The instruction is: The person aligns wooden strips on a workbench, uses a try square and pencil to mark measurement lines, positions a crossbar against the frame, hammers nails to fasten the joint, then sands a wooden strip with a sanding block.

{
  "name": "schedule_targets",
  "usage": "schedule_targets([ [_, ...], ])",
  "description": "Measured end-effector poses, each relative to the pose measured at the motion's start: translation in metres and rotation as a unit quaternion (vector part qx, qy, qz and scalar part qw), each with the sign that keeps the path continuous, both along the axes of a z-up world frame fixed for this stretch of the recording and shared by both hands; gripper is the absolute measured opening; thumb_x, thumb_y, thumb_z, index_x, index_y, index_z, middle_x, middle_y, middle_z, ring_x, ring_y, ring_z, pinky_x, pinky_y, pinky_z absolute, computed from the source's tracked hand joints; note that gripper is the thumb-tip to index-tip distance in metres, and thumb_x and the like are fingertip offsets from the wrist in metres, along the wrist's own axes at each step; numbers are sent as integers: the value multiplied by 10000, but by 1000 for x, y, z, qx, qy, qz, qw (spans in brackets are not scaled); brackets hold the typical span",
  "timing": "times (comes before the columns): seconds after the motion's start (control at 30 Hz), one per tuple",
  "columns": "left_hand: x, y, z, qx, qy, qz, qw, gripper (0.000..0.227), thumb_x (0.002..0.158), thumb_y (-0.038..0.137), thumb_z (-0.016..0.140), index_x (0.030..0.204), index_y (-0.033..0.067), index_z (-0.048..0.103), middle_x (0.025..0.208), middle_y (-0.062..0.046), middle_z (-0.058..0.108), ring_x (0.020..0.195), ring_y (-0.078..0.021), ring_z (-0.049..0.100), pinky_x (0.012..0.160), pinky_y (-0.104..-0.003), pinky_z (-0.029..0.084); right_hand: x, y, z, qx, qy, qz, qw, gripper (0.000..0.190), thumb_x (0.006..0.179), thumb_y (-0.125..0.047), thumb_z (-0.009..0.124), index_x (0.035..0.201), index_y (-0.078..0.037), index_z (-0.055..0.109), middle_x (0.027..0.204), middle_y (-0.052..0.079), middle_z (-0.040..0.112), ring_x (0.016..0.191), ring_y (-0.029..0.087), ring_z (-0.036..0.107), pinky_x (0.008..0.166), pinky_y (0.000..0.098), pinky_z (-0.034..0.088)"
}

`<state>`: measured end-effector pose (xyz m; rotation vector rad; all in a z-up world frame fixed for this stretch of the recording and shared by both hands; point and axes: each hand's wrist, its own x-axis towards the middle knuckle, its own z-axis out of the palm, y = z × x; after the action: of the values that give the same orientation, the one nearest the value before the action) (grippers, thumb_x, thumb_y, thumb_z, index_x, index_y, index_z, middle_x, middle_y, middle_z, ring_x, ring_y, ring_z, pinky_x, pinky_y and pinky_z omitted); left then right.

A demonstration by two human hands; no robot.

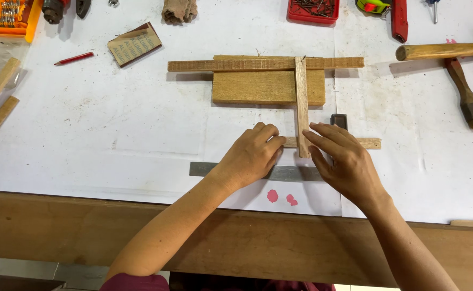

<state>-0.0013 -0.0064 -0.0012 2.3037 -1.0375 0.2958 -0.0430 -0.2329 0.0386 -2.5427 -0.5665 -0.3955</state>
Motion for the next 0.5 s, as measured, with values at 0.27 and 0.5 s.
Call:
schedule_targets([
  [0.27,0,-14,-5,32,-15,0,999,233,902,105,731,1098,-20,710,995,-96,639,906,-240,612,759,-364,557,-5,4,-6,5,-15,11,1000,311,869,-69,768,1177,-41,737,1214,127,733,1181,309,678,986,417,574],
  [0.5,8,-8,-23,75,-28,16,997,212,897,-25,690,1107,-1,715,982,-57,646,952,-192,625,760,-309,566,-1,16,-9,-4,-30,35,999,308,867,-78,772,1171,-44,740,1230,129,727,1181,309,669,989,419,568],
])
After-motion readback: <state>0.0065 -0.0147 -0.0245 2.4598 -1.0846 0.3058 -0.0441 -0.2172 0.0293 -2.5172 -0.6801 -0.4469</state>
